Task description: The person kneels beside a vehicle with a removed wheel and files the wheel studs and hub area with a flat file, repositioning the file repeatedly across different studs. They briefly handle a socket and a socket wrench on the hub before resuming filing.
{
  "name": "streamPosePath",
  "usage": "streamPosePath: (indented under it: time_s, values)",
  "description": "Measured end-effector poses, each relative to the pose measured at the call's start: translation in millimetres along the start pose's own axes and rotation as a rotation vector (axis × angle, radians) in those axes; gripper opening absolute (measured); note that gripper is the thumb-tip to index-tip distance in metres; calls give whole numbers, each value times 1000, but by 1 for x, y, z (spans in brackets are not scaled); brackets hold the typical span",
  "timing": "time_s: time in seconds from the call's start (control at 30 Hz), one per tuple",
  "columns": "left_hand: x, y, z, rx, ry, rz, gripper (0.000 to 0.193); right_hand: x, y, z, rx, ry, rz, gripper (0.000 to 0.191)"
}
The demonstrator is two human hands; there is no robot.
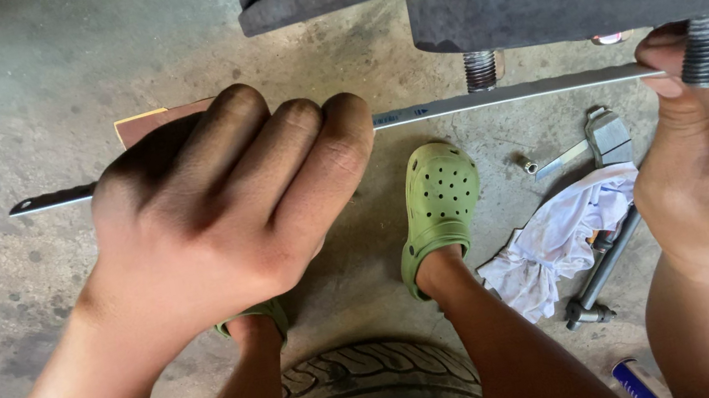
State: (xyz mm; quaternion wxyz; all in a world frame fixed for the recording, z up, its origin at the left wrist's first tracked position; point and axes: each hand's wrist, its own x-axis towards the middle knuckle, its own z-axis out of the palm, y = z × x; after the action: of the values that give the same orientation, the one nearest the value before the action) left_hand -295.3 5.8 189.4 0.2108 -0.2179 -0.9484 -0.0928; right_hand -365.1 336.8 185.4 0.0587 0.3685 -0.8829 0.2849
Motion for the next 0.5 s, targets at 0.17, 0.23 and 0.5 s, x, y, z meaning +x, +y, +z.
streamPosePath:
  time_s: [0.17, 0.23, 0.5]
  values:
    - [-1, -1, 4, -22, -3, -7, 16, 8, -8, 2, -18, 4, -7, 14]
    - [0, -3, 5, -21, -2, -3, 15, 7, -8, 4, -20, 9, -10, 14]
    - [-26, -11, 13, 123, 14, 26, 7, 14, -18, 27, -158, 97, -150, 17]
